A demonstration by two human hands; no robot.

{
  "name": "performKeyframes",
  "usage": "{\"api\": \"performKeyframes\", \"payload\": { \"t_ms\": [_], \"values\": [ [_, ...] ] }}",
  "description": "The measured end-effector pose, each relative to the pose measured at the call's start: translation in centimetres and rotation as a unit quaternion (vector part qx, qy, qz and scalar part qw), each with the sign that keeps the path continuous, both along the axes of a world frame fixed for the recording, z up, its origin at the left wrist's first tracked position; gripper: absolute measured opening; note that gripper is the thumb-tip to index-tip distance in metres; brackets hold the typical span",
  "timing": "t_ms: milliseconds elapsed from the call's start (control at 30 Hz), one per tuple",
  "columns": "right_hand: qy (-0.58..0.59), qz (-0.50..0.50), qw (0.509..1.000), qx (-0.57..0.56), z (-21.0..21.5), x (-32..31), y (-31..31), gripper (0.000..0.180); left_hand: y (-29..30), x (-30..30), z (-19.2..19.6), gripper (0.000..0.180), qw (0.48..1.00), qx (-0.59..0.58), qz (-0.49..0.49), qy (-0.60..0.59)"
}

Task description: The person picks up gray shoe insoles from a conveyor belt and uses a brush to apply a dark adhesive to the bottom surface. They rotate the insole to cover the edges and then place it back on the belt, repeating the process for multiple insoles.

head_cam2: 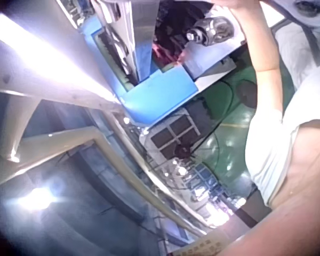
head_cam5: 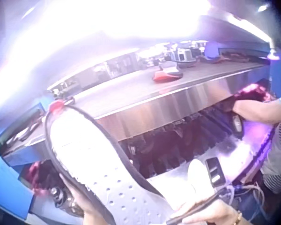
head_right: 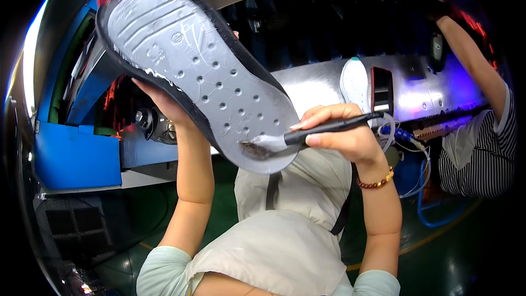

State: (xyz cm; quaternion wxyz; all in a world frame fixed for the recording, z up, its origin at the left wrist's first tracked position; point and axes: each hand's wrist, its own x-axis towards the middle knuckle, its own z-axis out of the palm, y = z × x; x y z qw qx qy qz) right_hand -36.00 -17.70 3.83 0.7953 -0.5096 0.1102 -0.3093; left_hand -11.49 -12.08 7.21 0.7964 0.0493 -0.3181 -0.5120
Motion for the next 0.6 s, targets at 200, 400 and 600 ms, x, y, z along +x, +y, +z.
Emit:
{"api": "performKeyframes", "payload": {
  "t_ms": [200, 400, 600],
  "values": [
    [-0.061, -0.015, 0.995, 0.073, 1.1, 2.6, 2.8, 0.018, 2.0, -0.3, -7.6, 0.075, 0.997, 0.063, -0.040, 0.023],
    [0.019, 0.096, 0.960, -0.263, 3.9, 2.5, 1.9, 0.020, 1.6, 0.2, -3.3, 0.048, 0.978, 0.034, -0.204, 0.038],
    [0.040, 0.115, 0.953, -0.278, 3.6, 3.1, 0.5, 0.015, 1.8, 1.0, -1.8, 0.038, 0.932, 0.223, -0.282, -0.040]
  ]
}}
